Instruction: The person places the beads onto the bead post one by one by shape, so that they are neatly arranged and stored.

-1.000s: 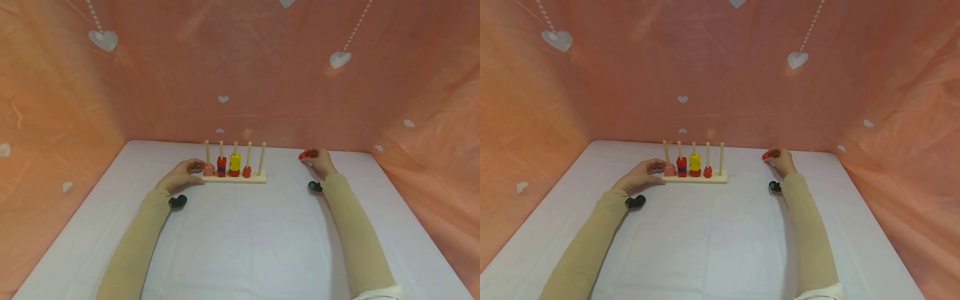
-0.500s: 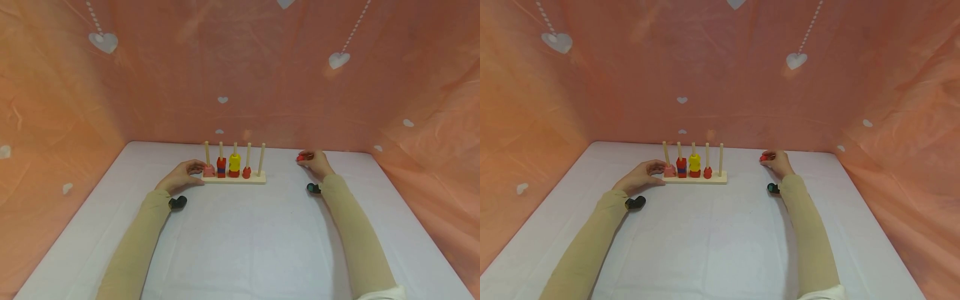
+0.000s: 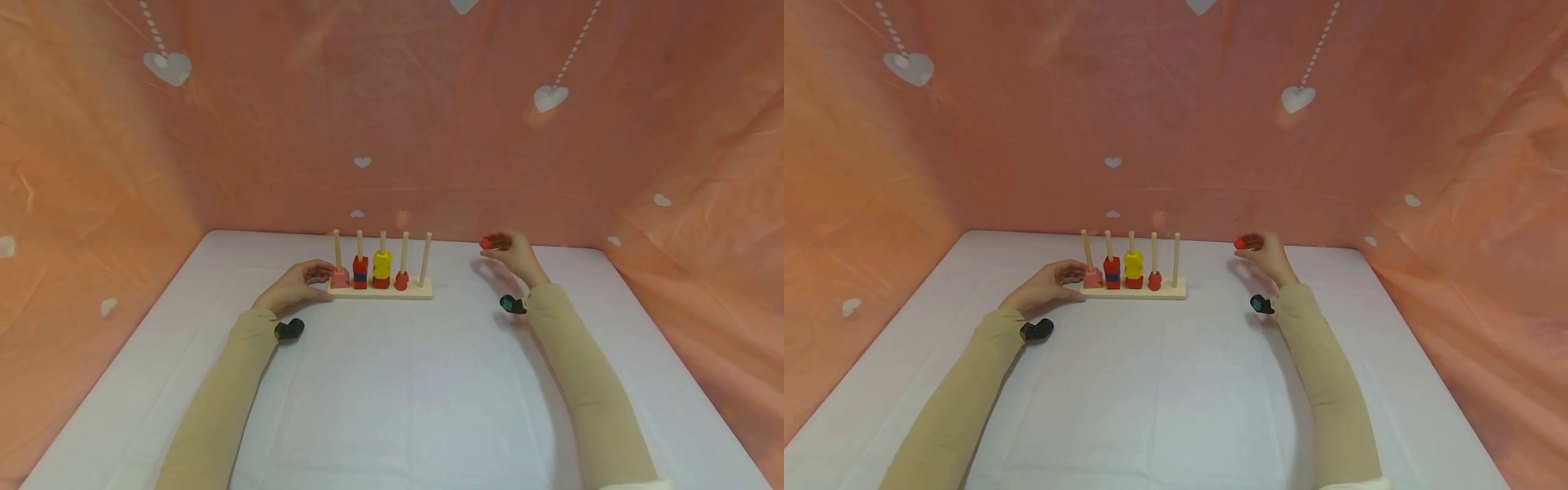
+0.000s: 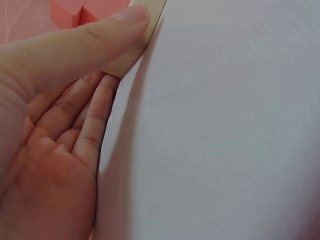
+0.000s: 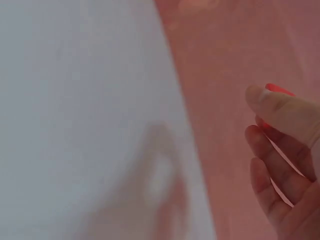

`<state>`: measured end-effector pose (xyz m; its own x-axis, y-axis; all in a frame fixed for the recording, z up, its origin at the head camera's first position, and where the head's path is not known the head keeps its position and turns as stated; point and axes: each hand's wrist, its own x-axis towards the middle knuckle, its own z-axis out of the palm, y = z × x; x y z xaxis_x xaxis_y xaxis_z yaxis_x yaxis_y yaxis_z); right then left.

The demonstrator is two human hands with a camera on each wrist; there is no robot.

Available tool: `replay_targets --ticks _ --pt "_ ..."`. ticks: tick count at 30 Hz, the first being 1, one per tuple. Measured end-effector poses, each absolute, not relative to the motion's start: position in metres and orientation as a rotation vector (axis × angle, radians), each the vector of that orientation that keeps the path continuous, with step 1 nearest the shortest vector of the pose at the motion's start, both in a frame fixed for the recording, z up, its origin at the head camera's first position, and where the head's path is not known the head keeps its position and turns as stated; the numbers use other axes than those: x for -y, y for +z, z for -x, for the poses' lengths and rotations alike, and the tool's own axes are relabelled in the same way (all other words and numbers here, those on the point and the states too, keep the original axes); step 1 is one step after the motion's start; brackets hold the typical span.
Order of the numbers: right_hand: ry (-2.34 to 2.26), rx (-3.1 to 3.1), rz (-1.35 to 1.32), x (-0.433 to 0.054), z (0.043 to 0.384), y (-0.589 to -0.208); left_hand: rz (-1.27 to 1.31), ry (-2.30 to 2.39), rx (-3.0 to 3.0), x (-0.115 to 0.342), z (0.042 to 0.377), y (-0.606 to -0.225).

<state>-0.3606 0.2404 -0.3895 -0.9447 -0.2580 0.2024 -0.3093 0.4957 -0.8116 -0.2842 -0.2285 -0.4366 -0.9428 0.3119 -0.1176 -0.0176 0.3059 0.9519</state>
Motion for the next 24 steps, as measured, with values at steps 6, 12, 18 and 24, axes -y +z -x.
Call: replay_targets --ticks 6,12,18,24 --pt "1.463 2.55 -0.641 -0.225 0.354 -0.364 -0.268 1.691 -2.285 0.229 0.285 -0.437" --pt "1.498 2.503 -0.736 -0.196 0.336 -0.33 -0.259 1.707 -2.274 0.228 0.283 -0.436" --pt "1.642 2.444 -0.89 -0.166 0.326 -0.315 -0.258 1.713 -2.278 0.228 0.283 -0.436" --pt "1.651 2.453 -1.009 -0.136 0.309 -0.302 -0.271 1.705 -2.293 0.227 0.282 -0.435"
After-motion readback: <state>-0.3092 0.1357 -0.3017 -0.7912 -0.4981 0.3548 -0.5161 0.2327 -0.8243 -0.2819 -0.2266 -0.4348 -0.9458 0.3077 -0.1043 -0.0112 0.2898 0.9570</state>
